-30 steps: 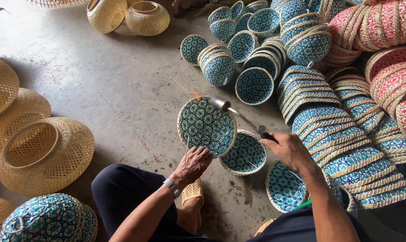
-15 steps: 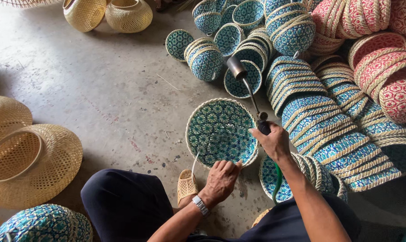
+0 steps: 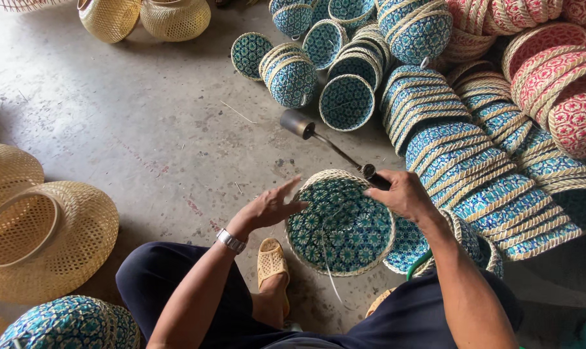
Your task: The person uses a handheld blowtorch to apply heat to the rim and surface of small woven baskets. They rotate each basket to treat different areas, then place it aside and pick up another one from a nearby pile.
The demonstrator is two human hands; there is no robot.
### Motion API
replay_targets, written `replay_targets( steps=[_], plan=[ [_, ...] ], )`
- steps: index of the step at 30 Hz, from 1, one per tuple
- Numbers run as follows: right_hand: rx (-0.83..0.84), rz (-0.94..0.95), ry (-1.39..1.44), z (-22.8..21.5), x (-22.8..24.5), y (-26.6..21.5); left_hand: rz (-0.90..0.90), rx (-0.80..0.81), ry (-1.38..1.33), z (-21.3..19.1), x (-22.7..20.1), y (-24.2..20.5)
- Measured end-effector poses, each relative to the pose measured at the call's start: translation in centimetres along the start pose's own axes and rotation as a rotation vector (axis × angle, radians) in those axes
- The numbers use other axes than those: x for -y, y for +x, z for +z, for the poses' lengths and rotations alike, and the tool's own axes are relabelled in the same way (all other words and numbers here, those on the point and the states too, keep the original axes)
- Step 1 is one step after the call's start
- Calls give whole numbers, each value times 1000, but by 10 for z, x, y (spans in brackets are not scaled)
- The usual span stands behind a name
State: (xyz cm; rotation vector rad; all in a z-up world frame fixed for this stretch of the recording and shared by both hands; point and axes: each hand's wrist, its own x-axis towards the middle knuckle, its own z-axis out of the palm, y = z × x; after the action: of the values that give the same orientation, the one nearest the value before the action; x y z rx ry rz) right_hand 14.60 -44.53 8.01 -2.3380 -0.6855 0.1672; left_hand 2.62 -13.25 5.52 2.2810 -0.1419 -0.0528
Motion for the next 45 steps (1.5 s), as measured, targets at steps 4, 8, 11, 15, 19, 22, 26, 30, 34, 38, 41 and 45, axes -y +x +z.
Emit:
replay_targets(
  steps=[4, 8, 11, 15, 19, 22, 26, 30, 34, 38, 41, 45],
  plan=[
    [-48, -48, -75, 4, 10, 4, -310, 165, -358, 26, 34, -7],
    [-118, -15, -143, -11, 14, -1, -541, 30, -885, 44, 68, -20],
    [-49, -37, -90, -18, 21, -15, -575, -95, -1085, 49, 84, -26],
    [239, -11, -155, 4, 36, -23, -511, -250, -1198, 55, 90, -27],
    [194, -101, -231, 30, 45, -24, -418, -298, -1283, 62, 95, -28],
    [277, -64, -211, 30, 47, -22, -338, -393, -1312, 62, 103, -27],
    [172, -132, -324, 26, 47, -26, -350, -655, -1308, 63, 116, -24],
    [243, -116, -197, 25, 50, -27, -249, -765, -1322, 68, 123, -22],
    [184, -87, -324, 24, 53, -30, -168, -832, -1304, 68, 129, -24],
    [282, 70, -347, 17, 49, -31, -100, -862, -1336, 69, 136, -24],
    [294, 4, -335, 16, 45, -27, -123, -892, -1379, 67, 139, -20],
    [98, -66, -345, 20, 36, -30, -160, -887, -1390, 67, 134, -26]
  ],
)
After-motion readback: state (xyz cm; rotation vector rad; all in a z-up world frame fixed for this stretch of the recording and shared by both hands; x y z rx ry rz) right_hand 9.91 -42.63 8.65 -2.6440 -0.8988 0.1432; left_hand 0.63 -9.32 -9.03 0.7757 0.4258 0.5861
